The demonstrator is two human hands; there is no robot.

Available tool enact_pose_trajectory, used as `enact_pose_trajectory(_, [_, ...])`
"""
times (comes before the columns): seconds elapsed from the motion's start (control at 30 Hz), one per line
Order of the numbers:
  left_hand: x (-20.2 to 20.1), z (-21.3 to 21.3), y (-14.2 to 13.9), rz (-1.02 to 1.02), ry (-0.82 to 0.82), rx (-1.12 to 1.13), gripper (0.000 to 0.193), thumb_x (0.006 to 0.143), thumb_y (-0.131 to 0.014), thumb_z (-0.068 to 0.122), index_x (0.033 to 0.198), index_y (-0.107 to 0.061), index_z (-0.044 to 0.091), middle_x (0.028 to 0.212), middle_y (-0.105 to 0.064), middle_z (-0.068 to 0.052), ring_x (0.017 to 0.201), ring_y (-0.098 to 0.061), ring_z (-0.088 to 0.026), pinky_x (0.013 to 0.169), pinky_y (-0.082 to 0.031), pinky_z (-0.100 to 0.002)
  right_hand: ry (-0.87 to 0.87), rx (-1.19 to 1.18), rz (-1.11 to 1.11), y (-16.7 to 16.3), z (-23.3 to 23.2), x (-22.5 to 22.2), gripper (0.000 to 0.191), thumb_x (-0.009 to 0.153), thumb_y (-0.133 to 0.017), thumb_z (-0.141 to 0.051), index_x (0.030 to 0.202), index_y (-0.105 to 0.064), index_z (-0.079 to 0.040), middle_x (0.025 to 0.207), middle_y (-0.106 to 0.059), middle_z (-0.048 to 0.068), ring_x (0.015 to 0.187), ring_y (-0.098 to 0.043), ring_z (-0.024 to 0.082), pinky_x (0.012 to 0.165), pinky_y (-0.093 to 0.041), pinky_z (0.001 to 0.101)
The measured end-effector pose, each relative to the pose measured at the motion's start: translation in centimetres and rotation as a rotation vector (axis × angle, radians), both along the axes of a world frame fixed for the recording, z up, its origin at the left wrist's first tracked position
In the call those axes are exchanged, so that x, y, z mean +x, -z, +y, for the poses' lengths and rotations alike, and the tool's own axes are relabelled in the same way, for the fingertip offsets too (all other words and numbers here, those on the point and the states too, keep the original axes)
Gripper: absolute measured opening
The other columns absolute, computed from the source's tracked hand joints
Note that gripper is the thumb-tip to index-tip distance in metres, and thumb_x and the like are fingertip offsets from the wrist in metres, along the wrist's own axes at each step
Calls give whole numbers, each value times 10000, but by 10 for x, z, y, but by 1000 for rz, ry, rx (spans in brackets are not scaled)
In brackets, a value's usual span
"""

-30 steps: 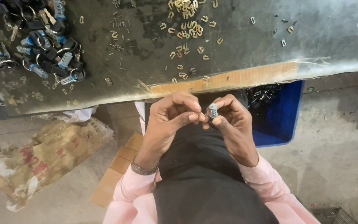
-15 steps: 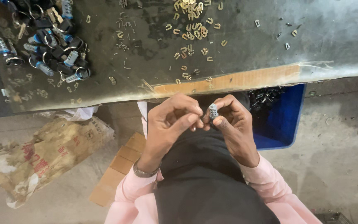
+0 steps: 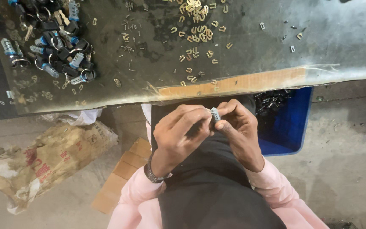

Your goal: The person sits at a workbench assembling padlock cylinders. They pick up small brass pin components from the table, insert them one by one into a lock cylinder held in the other hand, then fit the cylinder into a black padlock body and set the assembled lock aside, repeating the cycle with new parts.

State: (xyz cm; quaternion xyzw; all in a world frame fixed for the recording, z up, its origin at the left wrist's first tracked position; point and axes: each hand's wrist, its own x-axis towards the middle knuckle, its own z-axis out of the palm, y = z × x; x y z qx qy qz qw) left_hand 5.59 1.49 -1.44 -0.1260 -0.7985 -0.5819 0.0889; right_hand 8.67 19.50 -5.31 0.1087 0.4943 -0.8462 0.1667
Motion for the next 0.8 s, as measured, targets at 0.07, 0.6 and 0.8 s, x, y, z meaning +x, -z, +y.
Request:
enact_pose_trajectory(0.07, [1, 1, -2, 12, 10, -6, 225, 905, -765, -75, 1091, -674, 11, 1011, -710, -110, 879, -747, -203, 750, -621, -298, -1, 48, 15, 1, 1, 1, 189, 967, -738, -13, 1074, -584, -1, 1017, -641, 100, 880, -664, 158, 776, -561, 301])
enact_pose_trajectory(0.6, [-5, -8, 17, -331, 308, 551, 253, 891, -813, 13, 1121, -708, -2, 1107, -661, -98, 1078, -653, -210, 1001, -520, -330, -292, 487, 412, -57, 27, -32, 252, 817, -792, 48, 1050, -698, 27, 1067, -727, 142, 962, -736, 204, 832, -613, 313])
enact_pose_trajectory(0.8, [3, -9, 16, -293, 236, 587, 184, 979, -718, 35, 1118, -598, 30, 1084, -661, -69, 1050, -685, -175, 961, -553, -313, -73, 1458, 1102, -91, 79, -150, 237, 937, -734, 93, 1145, -667, 2, 1211, -671, 163, 1197, -646, 343, 1023, -523, 405])
